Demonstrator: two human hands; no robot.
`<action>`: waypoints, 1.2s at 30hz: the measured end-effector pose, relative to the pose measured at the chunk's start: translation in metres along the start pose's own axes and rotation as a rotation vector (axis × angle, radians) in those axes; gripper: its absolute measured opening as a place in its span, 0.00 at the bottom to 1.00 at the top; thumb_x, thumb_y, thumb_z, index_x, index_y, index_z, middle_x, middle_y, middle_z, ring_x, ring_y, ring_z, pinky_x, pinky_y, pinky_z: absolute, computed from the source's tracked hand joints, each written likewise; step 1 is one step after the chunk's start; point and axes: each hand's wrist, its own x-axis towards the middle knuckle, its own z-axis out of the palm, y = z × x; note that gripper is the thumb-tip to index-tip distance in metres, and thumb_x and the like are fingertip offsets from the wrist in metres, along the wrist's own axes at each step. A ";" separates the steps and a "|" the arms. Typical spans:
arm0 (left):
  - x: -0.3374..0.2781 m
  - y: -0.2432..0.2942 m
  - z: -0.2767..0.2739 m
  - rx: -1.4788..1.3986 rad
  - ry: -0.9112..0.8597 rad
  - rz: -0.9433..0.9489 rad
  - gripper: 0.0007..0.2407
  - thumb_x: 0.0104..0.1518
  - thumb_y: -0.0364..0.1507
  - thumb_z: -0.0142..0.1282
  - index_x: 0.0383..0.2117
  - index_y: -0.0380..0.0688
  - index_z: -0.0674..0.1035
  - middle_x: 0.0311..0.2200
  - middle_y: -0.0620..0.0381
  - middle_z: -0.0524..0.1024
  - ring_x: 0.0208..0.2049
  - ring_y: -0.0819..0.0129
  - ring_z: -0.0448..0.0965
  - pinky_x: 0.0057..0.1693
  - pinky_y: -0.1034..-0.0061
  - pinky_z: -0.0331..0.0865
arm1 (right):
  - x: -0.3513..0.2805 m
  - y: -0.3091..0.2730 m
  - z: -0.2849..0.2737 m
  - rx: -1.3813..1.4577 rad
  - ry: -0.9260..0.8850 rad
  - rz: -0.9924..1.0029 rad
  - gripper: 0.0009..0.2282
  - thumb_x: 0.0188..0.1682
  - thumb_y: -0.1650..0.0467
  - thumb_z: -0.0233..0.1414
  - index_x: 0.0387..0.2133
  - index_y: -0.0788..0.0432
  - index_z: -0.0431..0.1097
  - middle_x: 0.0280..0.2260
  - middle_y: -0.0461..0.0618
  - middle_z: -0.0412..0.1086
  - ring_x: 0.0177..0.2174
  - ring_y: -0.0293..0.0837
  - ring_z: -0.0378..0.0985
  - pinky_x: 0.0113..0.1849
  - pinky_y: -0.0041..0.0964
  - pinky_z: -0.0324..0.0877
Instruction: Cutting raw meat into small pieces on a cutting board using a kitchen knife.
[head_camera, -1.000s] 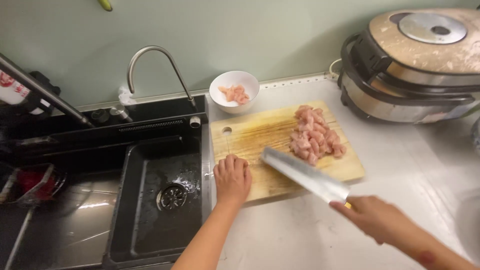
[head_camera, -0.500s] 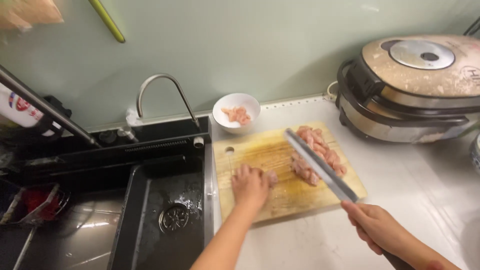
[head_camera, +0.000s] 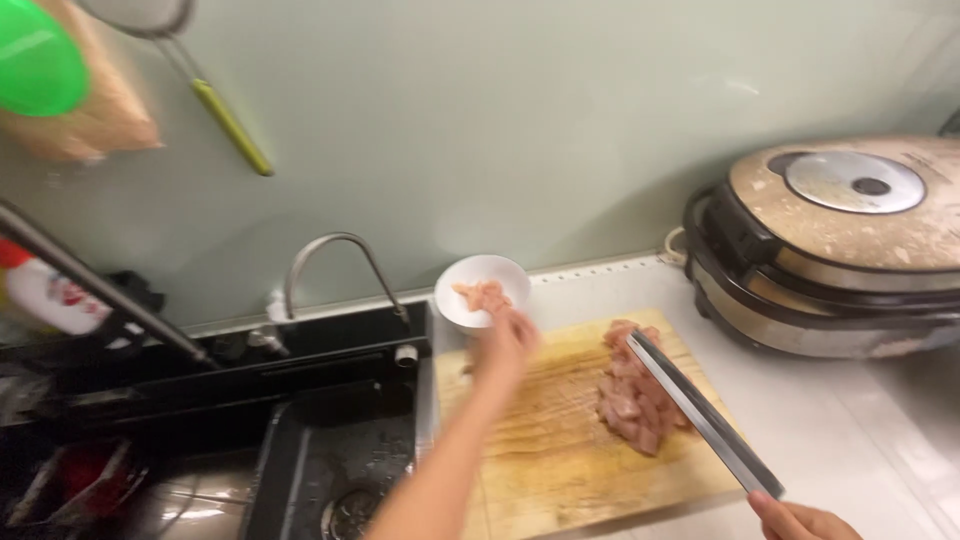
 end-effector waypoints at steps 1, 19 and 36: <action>0.011 0.010 -0.003 -0.002 -0.007 -0.011 0.17 0.69 0.38 0.40 0.26 0.44 0.75 0.22 0.62 0.73 0.25 0.74 0.73 0.33 0.76 0.67 | -0.019 -0.019 -0.001 0.000 0.005 0.012 0.24 0.48 0.55 0.55 0.15 0.65 0.71 0.14 0.51 0.63 0.18 0.44 0.66 0.24 0.41 0.65; -0.069 0.016 0.066 0.896 -0.542 0.292 0.13 0.49 0.23 0.57 0.42 0.42 0.76 0.43 0.47 0.77 0.48 0.49 0.76 0.51 0.61 0.71 | -0.095 -0.093 -0.001 -0.024 -0.073 0.218 0.29 0.50 0.49 0.48 0.17 0.64 0.69 0.11 0.50 0.55 0.11 0.44 0.56 0.17 0.39 0.53; -0.168 0.028 -0.043 1.030 -0.049 0.411 0.08 0.47 0.25 0.62 0.31 0.46 0.77 0.36 0.54 0.74 0.45 0.55 0.73 0.50 0.62 0.65 | -0.225 -0.231 0.045 -0.342 -0.163 0.065 0.22 0.52 0.53 0.48 0.28 0.62 0.69 0.13 0.48 0.60 0.13 0.42 0.60 0.18 0.40 0.58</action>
